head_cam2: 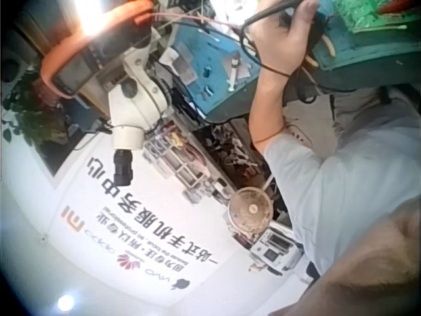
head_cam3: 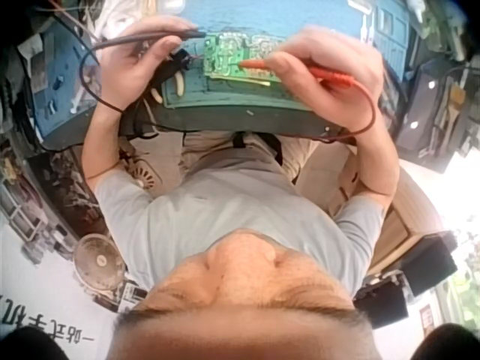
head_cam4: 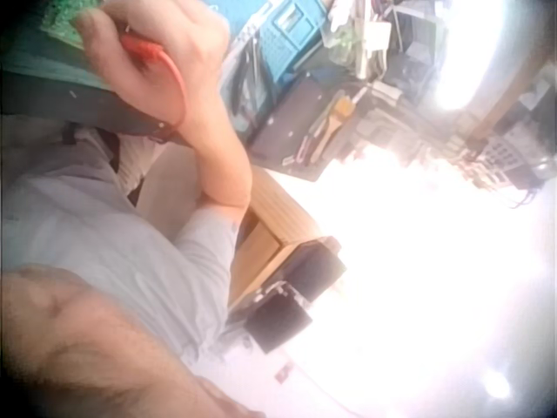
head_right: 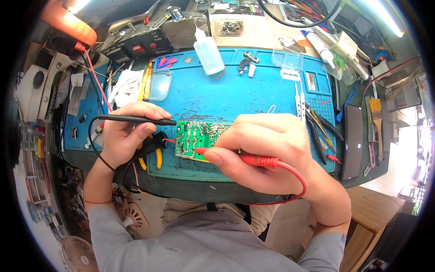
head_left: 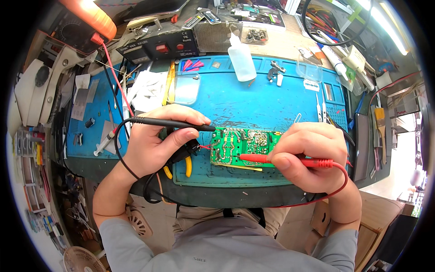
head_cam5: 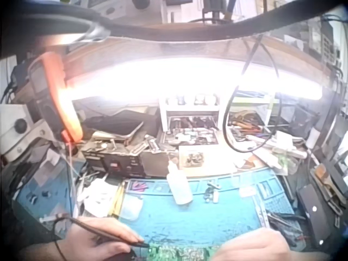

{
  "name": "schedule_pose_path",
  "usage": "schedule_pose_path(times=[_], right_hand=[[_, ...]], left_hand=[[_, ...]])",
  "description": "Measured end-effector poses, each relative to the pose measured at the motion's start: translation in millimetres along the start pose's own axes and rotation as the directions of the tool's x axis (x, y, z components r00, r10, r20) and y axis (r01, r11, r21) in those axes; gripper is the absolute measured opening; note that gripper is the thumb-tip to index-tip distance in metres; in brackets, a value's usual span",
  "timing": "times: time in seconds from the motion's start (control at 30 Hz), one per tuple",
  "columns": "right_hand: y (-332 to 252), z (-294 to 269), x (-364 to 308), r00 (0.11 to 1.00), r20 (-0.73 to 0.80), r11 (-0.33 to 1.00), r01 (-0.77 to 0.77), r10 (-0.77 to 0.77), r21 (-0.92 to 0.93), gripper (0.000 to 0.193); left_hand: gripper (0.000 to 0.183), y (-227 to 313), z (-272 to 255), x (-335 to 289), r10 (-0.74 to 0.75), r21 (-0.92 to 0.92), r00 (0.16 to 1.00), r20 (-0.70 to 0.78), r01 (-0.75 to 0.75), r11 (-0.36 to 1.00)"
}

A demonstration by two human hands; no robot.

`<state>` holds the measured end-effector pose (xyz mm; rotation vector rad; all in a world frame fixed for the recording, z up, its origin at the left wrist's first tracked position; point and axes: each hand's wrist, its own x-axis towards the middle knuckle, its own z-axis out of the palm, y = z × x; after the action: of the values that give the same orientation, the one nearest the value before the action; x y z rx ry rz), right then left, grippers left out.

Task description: The person uses a multimeter to test various points on a green circuit board. They systematically move the red and black probes across different components and traces on the board. The person briefly flips the board over to inspect the underside before continuing the testing process.

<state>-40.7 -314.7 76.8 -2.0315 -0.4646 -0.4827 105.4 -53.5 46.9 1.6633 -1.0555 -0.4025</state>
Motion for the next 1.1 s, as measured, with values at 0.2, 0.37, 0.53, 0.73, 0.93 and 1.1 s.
schedule_pose_path(times=[0.2,0.37,0.53,0.73,0.93,1.1], right_hand=[[1.1,0.9,-1.7,1.0,-0.012,1.0,0.01,-0.01,0.003,0.011],[-2.0,-2.6,-2.3,0.998,0.049,0.999,-0.036,0.037,-0.013,0.013],[-2.3,-2.1,-2.0,0.999,0.039,0.999,-0.035,0.036,-0.013,0.013],[-2.3,-1.3,-1.6,0.999,0.039,0.999,-0.032,0.032,-0.007,0.013],[1.7,3.7,-1.9,1.0,-0.005,1.0,0.013,-0.013,0.015,0.01],[3.8,6.1,-3.2,1.0,0.024,1.0,0.005,-0.005,0.008,0.012]], left_hand=[[0.018,-4.7,1.4,-0.2,0.002,-0.044,1.0,0.0,-0.002,0.999],[0.016,-5.3,1.3,0.0,0.018,-0.07,1.0,-0.01,-0.019,0.997],[0.016,-5.9,2.7,0.2,0.022,-0.074,1.0,-0.008,-0.023,0.997],[0.016,-5.4,1.1,0.5,0.035,-0.026,0.999,0.01,-0.035,0.999],[0.015,-5.6,2.1,2.0,0.055,-0.014,0.998,0.016,-0.055,0.998],[0.017,-2.5,2.6,2.1,0.065,0.027,0.998,0.016,-0.065,0.998]])
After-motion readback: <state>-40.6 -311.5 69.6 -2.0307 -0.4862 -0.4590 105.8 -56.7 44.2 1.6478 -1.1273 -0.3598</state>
